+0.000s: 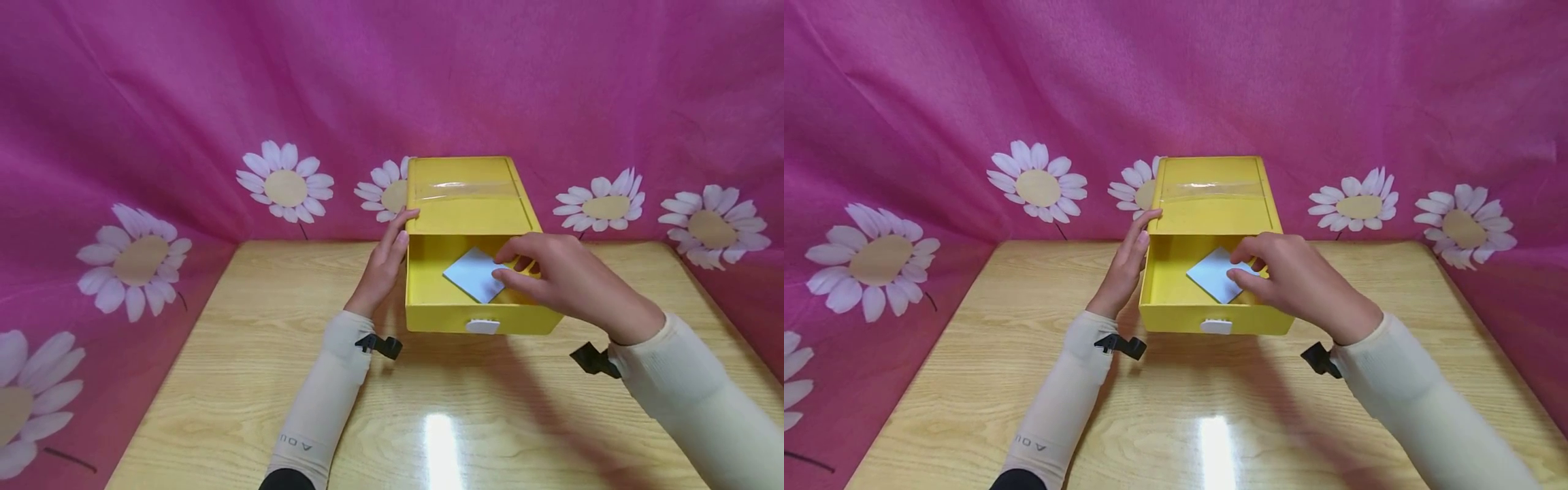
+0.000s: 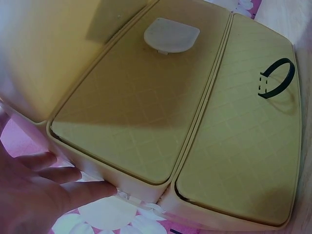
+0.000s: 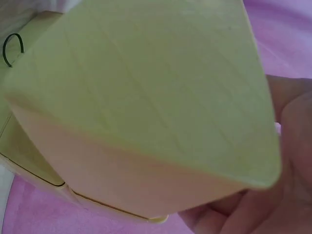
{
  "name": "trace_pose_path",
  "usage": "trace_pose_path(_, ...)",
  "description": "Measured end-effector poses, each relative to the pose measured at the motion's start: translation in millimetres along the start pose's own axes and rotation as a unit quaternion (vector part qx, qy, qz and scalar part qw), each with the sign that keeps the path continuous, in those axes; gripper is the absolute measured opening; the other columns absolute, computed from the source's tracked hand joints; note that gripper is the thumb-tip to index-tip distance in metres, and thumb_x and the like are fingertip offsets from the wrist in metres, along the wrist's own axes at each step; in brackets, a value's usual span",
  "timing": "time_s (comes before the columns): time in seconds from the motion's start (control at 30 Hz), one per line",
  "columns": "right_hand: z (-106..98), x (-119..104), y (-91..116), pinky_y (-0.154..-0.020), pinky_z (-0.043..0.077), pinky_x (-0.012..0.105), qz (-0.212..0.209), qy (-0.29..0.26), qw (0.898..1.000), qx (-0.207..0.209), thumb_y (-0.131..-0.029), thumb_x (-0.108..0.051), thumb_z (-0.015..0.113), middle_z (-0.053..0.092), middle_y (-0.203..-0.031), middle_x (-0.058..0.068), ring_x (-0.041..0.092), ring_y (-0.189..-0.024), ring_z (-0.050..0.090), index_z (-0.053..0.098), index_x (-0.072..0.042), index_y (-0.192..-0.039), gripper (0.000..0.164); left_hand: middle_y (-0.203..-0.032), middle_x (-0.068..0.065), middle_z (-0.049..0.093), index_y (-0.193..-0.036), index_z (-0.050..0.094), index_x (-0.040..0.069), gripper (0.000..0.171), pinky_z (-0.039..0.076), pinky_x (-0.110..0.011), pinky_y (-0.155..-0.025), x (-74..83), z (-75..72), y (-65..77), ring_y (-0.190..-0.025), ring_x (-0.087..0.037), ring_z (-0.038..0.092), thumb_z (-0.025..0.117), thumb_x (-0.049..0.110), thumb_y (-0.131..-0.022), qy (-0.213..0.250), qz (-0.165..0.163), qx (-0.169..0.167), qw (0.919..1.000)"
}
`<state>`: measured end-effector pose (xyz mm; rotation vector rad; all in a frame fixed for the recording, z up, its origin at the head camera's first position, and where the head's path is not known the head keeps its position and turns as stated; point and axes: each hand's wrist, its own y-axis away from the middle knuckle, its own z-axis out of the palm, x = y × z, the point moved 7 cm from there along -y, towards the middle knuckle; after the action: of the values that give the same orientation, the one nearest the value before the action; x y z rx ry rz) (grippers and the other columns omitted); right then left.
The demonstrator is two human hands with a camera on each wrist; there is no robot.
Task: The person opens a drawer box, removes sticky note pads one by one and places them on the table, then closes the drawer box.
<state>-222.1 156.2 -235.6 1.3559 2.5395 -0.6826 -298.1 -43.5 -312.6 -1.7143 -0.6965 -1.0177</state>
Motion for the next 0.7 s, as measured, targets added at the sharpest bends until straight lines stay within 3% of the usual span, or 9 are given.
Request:
trace_pose_path(0.17, 8.2, 4.3, -9.9, -0.07, 0.051, 0.035, 0.008, 0.007, 0.999, -0.039, -0.086, -0.022, 0.072, 0.07, -0.092, -0.003, 0.013, -0.082, 0.064, 0.072, -0.01, -0.103, 0.021, -0.16, -0.008, 0.016, -0.146, 0.035, 0.008, 0.042, 0.024, -0.037, -0.115, -6.2, 0.1, -1.7, -0.145, -0.015, 0.017, 0.032, 0.01, -0.104, 0.002, 0.001, 0.0, 1.0)
trace_pose_path(0.33, 17.0, 8.8, -15.0, -0.073, 0.052, 0.039, 0.022, 0.014, 0.997, -0.077, -0.087, -0.025, 0.072, 0.071, -0.098, 0.002, 0.018, -0.085, 0.064, 0.071, -0.008, -0.109, 0.028, -0.16, -0.012, 0.016, -0.146, 0.035, 0.005, 0.042, 0.022, -0.038, -0.115, -0.3, 0.0, -0.8, -0.146, -0.017, 0.016, 0.032, 0.011, -0.104, -0.003, 0.003, -0.001, 1.0)
trace_pose_path(0.53, 23.2, 7.7, -20.1, -0.065, 0.046, 0.034, 0.008, 0.049, 0.994, -0.096, -0.086, -0.025, 0.071, 0.067, -0.091, 0.0, 0.019, -0.075, 0.057, 0.071, -0.009, -0.107, 0.026, -0.16, -0.011, 0.015, -0.147, 0.034, 0.007, 0.043, 0.024, -0.039, -0.115, -1.4, 0.0, -0.5, -0.145, -0.016, 0.016, 0.032, 0.012, -0.104, 0.001, 0.001, -0.003, 1.0)
trace_pose_path(0.7, 30.3, 10.1, -23.3, -0.06, 0.041, 0.031, 0.024, 0.064, 0.988, -0.141, -0.083, -0.027, 0.074, 0.06, -0.086, 0.001, 0.018, -0.073, 0.051, 0.069, -0.009, -0.111, 0.034, -0.161, -0.01, 0.015, -0.147, 0.033, 0.007, 0.043, 0.025, -0.039, -0.114, -2.0, 0.0, -0.3, -0.145, -0.016, 0.017, 0.032, 0.013, -0.104, 0.004, -0.001, -0.005, 1.0)
